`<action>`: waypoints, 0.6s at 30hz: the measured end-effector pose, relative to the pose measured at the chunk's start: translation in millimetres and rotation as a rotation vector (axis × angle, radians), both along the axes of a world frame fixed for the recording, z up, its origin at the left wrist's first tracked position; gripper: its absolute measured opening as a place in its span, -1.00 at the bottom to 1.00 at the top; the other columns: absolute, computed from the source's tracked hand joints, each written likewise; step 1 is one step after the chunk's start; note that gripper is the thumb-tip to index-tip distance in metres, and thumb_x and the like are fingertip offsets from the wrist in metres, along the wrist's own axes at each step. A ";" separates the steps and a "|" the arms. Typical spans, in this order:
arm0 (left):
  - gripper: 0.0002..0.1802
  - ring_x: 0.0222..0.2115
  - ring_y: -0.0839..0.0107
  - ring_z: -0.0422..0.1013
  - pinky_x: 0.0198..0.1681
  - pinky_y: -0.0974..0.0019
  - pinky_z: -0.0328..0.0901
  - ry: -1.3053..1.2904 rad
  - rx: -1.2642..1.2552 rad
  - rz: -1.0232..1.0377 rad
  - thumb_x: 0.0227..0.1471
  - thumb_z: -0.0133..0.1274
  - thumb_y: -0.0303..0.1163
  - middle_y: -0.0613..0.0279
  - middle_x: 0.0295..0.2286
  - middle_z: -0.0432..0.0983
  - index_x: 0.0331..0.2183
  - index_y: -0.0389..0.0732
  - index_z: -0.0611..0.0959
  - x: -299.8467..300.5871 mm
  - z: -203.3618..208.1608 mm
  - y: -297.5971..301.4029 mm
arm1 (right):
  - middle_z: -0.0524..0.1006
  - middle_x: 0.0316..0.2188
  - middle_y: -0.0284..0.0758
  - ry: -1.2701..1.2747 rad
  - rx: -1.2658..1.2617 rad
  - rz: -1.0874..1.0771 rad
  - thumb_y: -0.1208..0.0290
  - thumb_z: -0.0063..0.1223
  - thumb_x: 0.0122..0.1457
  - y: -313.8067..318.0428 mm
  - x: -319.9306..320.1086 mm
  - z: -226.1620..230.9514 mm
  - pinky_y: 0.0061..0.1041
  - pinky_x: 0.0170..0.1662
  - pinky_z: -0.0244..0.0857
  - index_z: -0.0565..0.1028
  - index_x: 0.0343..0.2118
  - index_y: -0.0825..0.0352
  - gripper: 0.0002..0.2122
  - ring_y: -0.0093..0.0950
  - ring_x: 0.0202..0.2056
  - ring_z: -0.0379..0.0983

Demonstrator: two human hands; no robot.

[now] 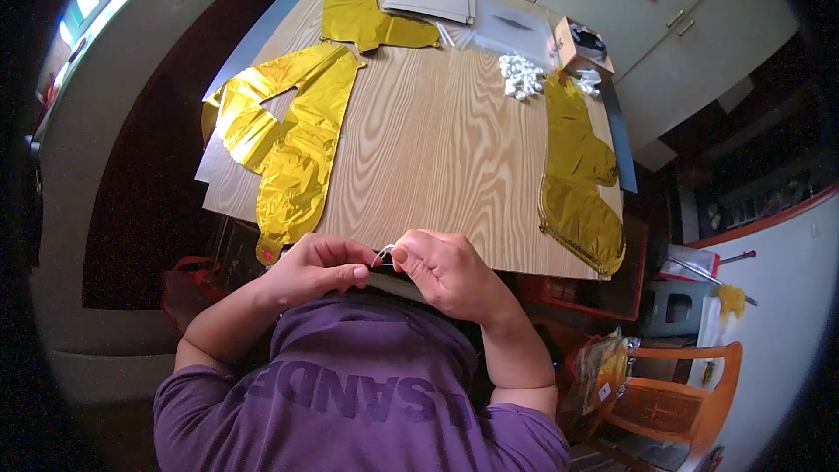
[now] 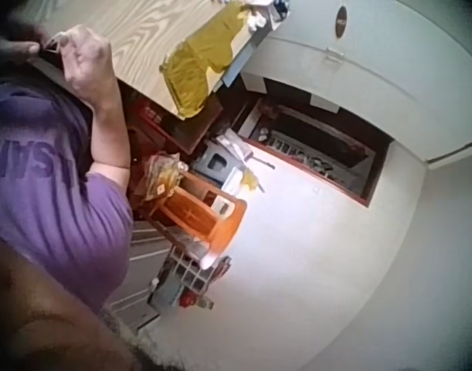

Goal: Attaching plastic valves to deflated gold foil balloons and folding them.

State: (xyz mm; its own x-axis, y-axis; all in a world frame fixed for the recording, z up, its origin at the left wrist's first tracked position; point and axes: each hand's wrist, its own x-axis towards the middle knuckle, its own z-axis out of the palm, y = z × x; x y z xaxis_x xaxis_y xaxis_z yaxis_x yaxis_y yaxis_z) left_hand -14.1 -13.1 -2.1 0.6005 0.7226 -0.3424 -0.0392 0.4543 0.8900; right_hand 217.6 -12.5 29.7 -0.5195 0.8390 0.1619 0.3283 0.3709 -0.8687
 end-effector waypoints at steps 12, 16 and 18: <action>-0.87 -0.48 0.49 0.45 -0.39 0.43 0.33 0.298 0.774 0.094 -0.01 0.24 -0.46 0.22 -0.49 0.55 -0.38 -0.32 0.69 6.1 -10.5 1.5 | 0.45 -0.58 -0.23 0.042 -0.017 -0.012 0.48 -0.07 0.27 1.9 -4.1 8.4 -0.49 -0.43 0.29 0.42 -0.44 0.41 -0.84 -0.40 -0.53 0.43; -0.84 -0.48 0.49 0.47 -0.42 0.43 0.31 0.239 0.617 0.062 0.03 0.21 -0.41 0.18 -0.51 0.54 -0.36 -0.32 0.69 -1.3 -12.6 1.0 | 0.46 -0.58 -0.23 0.013 -0.025 -0.059 0.48 -0.07 0.27 4.3 1.1 4.2 -0.49 -0.42 0.29 0.43 -0.44 0.41 -0.84 -0.41 -0.53 0.44; -0.82 -0.47 0.52 0.46 -0.41 0.44 0.31 0.231 0.600 0.009 0.06 0.19 -0.38 0.22 -0.49 0.55 -0.35 -0.31 0.69 -4.2 -12.4 0.2 | 0.46 -0.57 -0.24 0.027 -0.013 -0.065 0.47 -0.07 0.27 4.3 0.9 0.8 -0.50 -0.42 0.29 0.43 -0.43 0.41 -0.84 -0.42 -0.53 0.43</action>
